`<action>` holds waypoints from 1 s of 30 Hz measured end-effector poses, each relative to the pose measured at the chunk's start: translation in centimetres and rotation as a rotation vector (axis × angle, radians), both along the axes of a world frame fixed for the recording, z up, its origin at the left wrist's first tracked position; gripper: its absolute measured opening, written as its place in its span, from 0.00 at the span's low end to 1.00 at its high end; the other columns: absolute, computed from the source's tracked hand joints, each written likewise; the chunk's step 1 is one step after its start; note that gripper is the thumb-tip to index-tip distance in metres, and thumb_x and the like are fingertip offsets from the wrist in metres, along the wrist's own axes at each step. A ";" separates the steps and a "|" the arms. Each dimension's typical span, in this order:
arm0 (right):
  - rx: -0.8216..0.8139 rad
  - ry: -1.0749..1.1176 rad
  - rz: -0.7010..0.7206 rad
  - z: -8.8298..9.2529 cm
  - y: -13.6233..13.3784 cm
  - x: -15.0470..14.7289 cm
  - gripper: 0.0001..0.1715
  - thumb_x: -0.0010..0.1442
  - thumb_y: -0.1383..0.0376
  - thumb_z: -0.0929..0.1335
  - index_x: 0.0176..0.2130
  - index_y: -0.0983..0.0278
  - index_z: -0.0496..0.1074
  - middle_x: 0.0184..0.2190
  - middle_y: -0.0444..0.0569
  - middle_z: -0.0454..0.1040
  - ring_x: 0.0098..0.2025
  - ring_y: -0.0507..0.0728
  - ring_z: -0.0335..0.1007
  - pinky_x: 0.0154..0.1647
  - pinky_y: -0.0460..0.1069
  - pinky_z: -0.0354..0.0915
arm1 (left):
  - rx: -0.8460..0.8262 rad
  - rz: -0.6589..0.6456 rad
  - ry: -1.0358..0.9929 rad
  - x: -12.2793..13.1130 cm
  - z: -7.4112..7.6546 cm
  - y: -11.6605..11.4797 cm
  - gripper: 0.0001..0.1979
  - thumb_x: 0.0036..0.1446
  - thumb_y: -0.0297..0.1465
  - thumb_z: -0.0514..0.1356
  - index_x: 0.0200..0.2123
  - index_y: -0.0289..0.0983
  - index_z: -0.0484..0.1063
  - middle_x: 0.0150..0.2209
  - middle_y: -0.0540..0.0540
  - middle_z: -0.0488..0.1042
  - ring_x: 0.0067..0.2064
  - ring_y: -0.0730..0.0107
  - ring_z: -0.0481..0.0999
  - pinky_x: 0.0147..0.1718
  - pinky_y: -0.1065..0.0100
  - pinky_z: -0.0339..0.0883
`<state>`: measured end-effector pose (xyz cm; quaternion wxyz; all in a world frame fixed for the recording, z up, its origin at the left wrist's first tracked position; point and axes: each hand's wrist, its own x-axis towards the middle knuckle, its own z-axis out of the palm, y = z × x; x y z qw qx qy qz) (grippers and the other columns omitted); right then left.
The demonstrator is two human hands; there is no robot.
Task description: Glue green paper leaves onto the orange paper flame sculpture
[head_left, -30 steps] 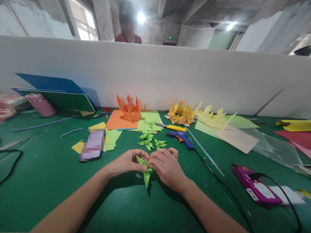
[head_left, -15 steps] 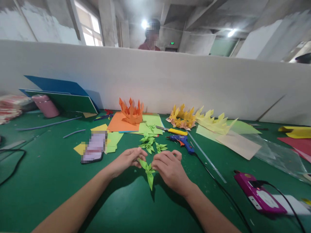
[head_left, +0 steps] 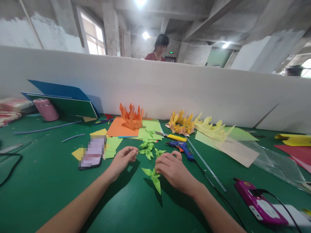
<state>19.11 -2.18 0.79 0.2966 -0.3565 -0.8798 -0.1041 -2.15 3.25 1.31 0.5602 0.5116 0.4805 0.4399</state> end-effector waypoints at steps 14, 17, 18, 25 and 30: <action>-0.231 -0.064 -0.099 3.0 7.2 0.4 0.11 0.63 0.69 0.60 0.42 0.61 0.70 0.45 0.50 0.74 0.48 0.56 0.65 0.51 0.56 0.46 | -0.014 0.106 -0.110 -0.4 0.7 0.2 0.25 0.30 0.45 0.69 0.30 0.35 0.72 0.28 0.51 0.71 0.28 0.75 0.68 0.31 0.70 0.63; -0.318 -0.088 -0.210 3.1 12.1 -0.5 0.16 0.65 0.67 0.58 0.49 0.63 0.67 0.52 0.55 0.68 0.53 0.58 0.62 0.49 0.55 0.53 | -0.023 0.145 -0.133 -0.5 0.4 0.4 0.25 0.29 0.44 0.69 0.30 0.35 0.72 0.28 0.51 0.71 0.28 0.75 0.68 0.32 0.70 0.64; -0.333 -0.102 -0.212 2.9 13.5 -0.9 0.17 0.64 0.68 0.58 0.50 0.64 0.67 0.52 0.56 0.68 0.53 0.59 0.63 0.48 0.55 0.55 | -0.022 0.155 -0.136 -0.6 0.2 0.5 0.24 0.29 0.44 0.69 0.30 0.35 0.72 0.28 0.51 0.71 0.27 0.75 0.68 0.32 0.70 0.65; -0.420 -0.205 -0.095 1.3 17.2 -3.7 0.14 0.64 0.67 0.60 0.44 0.64 0.72 0.45 0.54 0.74 0.47 0.57 0.69 0.47 0.51 0.59 | -0.019 0.172 -0.146 -0.5 -0.4 0.7 0.22 0.32 0.41 0.68 0.32 0.35 0.72 0.29 0.49 0.72 0.26 0.75 0.70 0.30 0.69 0.66; -0.505 -0.304 0.102 2.0 13.7 -3.4 0.14 0.63 0.67 0.60 0.37 0.64 0.75 0.38 0.51 0.77 0.41 0.55 0.71 0.44 0.49 0.61 | -0.036 0.162 -0.182 -0.4 -0.2 0.5 0.20 0.33 0.38 0.68 0.31 0.35 0.72 0.28 0.50 0.72 0.26 0.77 0.69 0.30 0.71 0.66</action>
